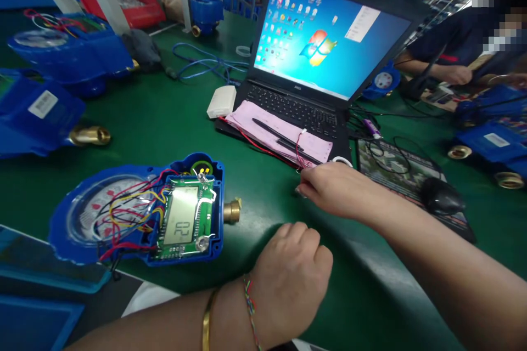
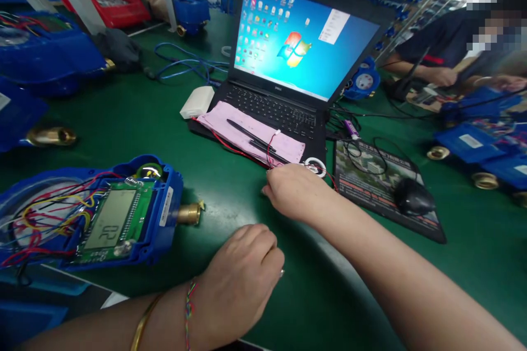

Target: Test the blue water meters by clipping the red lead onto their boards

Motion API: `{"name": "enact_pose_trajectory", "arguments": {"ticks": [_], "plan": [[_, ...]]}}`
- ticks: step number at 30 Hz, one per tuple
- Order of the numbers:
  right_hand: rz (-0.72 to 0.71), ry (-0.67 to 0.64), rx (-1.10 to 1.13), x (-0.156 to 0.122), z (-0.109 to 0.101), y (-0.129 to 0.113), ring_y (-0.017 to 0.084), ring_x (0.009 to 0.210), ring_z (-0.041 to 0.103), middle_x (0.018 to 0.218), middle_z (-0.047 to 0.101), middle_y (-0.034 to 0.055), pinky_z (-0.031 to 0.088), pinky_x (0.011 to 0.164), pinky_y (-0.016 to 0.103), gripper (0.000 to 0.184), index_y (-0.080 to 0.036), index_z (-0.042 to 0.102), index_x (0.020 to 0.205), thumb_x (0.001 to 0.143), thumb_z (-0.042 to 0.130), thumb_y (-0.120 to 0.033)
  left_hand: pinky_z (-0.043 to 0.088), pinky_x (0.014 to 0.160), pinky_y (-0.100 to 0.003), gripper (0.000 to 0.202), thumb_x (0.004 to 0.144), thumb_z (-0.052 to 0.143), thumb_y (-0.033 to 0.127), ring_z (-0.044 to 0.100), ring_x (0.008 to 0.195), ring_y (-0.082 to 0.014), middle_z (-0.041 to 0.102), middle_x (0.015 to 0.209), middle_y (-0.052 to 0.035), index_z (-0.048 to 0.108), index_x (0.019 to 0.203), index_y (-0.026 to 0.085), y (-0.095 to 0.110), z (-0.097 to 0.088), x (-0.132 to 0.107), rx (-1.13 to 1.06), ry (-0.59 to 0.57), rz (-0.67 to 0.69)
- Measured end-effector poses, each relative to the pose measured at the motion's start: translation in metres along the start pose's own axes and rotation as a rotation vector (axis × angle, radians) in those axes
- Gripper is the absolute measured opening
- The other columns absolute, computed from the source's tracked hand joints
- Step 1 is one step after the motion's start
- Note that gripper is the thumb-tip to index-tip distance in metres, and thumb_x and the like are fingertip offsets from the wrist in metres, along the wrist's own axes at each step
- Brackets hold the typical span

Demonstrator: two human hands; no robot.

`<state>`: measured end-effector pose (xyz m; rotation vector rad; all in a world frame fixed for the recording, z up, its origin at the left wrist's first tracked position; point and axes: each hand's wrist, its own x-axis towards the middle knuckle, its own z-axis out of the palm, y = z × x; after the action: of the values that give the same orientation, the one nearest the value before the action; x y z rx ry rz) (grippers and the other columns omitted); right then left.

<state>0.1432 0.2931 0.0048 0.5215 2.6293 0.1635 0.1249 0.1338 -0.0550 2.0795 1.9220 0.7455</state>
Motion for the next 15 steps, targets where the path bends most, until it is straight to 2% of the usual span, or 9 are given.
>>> {"name": "enact_pose_trajectory", "arguments": {"ticks": [5,11,15], "plan": [[-0.002,0.023,-0.033,-0.003,0.005,-0.002,0.028,0.071,0.066,0.073,0.069,0.0124,0.036,0.054,0.031,0.019,-0.014,0.067,0.08,0.088,0.053,-0.025,0.043,0.07,-0.038,0.01,0.083,0.046,0.009,0.044,0.078,-0.0231,0.047,0.079,-0.0058,0.05,0.076,0.015,0.001,0.002,0.0,0.014,0.059,0.004],[0.011,0.084,-0.017,-0.005,0.012,-0.001,0.027,0.068,0.065,0.07,0.067,0.0113,0.033,0.053,0.03,0.019,-0.015,0.065,0.08,0.088,0.051,-0.026,0.043,0.072,-0.038,0.007,0.083,0.048,0.012,0.045,0.08,-0.0235,0.049,0.083,-0.0062,0.05,0.078,0.016,-0.001,0.003,-0.001,0.009,0.027,0.009],[0.019,0.122,0.128,-0.009,0.018,0.008,0.025,0.067,0.063,0.069,0.066,0.0097,0.035,0.055,0.03,0.017,-0.015,0.065,0.08,0.086,0.051,-0.023,0.043,0.074,-0.039,0.007,0.083,0.049,0.011,0.045,0.082,-0.0236,0.049,0.084,-0.0059,0.051,0.079,0.016,-0.001,0.001,-0.001,0.005,0.031,-0.033]]}}
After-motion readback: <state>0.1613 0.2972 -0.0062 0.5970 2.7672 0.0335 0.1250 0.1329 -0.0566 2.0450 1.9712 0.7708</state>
